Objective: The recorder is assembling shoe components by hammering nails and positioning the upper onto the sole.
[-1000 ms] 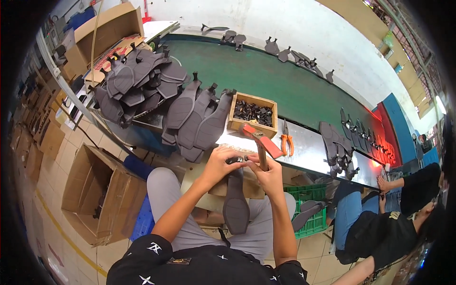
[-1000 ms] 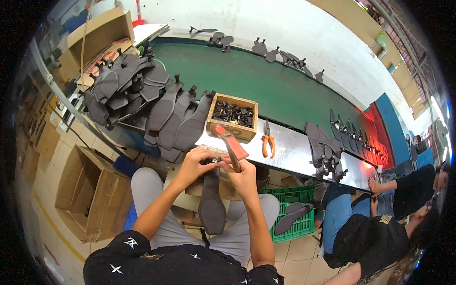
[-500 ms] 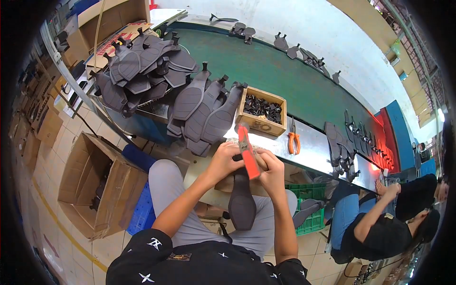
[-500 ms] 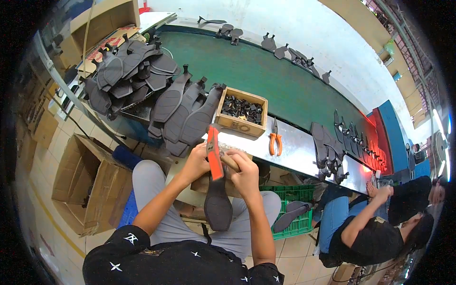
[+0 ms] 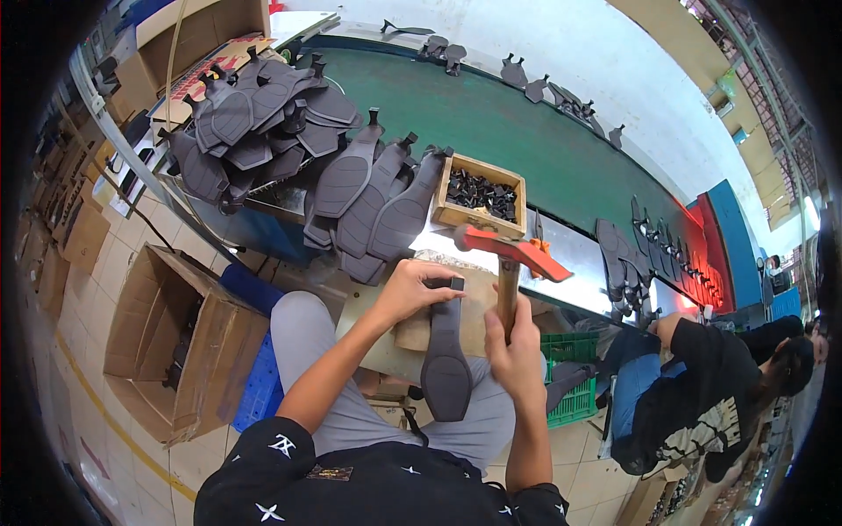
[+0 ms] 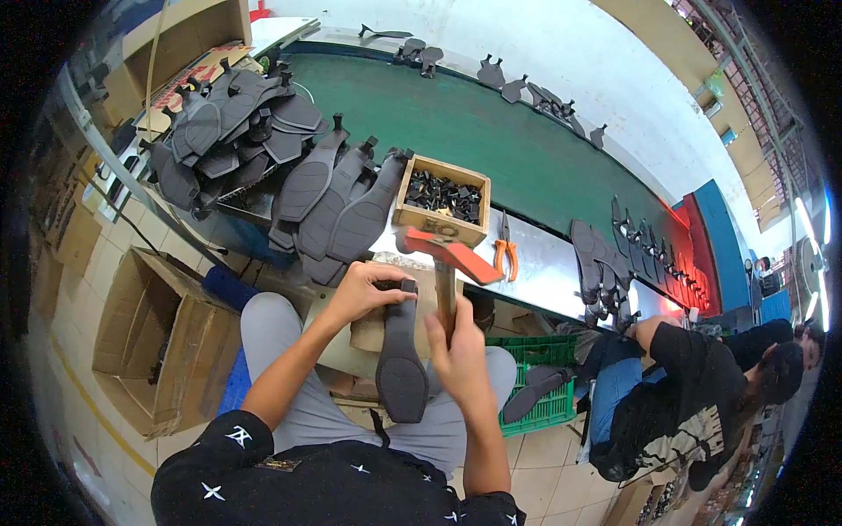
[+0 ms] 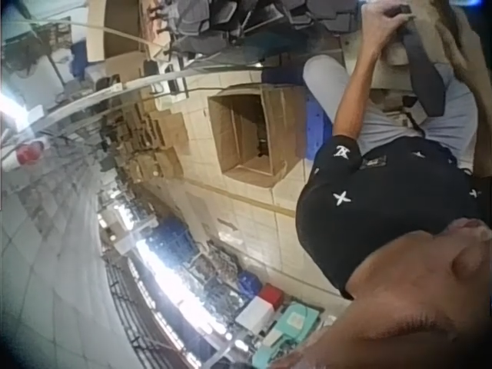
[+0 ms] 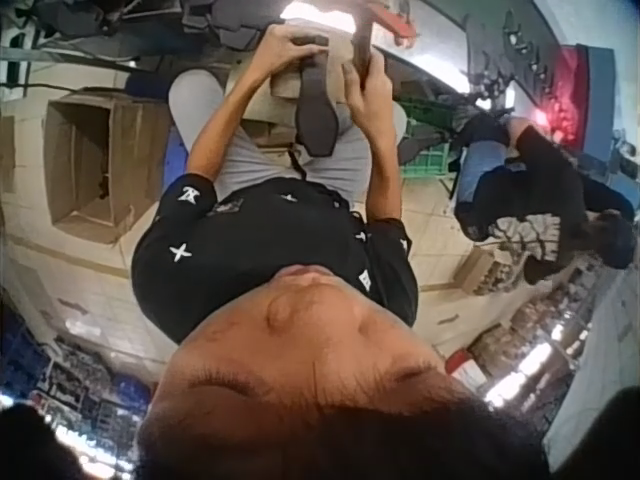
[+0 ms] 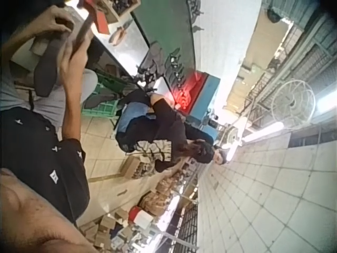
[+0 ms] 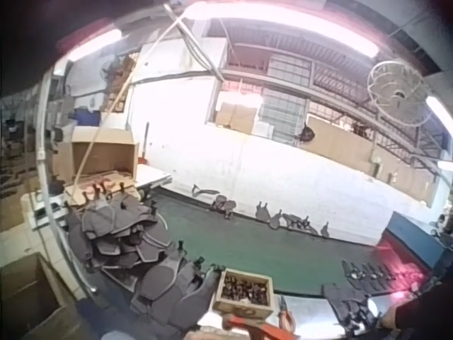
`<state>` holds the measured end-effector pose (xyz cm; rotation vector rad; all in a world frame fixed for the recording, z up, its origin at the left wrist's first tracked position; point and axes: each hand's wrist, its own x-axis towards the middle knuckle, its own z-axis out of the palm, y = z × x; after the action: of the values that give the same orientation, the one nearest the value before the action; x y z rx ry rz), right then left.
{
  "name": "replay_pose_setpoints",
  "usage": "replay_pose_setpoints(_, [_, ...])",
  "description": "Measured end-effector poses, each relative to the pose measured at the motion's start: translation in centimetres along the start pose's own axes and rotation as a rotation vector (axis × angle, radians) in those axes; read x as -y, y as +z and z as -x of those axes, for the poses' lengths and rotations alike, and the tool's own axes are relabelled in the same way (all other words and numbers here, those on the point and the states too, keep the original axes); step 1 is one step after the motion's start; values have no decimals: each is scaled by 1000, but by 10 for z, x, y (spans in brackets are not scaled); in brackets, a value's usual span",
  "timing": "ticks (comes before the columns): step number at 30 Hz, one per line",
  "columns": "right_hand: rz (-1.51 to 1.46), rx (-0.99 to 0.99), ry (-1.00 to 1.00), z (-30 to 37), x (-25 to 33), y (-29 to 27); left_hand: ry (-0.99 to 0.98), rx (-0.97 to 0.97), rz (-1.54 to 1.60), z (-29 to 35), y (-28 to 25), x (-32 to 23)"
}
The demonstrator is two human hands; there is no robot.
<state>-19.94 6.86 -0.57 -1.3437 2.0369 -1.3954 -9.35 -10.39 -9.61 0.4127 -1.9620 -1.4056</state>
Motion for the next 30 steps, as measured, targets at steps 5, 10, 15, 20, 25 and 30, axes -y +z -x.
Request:
replay_pose_setpoints(5, [143,80,-49,29,26,-14,-25,-6,-10,0,-3,6])
replay_pose_setpoints(10, [216,107,-114,31,3,-11,-69,11,129,-4,1,-1])
replay_pose_setpoints(15, [139,-132,-185,52,54,-34,-54,46,-76,5,-5,10])
replay_pose_setpoints(20, [285,57,-95,38,-8,-2,-100,122,-519,9,-1,2])
replay_pose_setpoints(25, [225,-160,-126,46,46,-42,-115,47,-465,10,-3,3])
replay_pose_setpoints(30, [251,54,-41,46,14,-12,-73,82,-607,10,-1,-1])
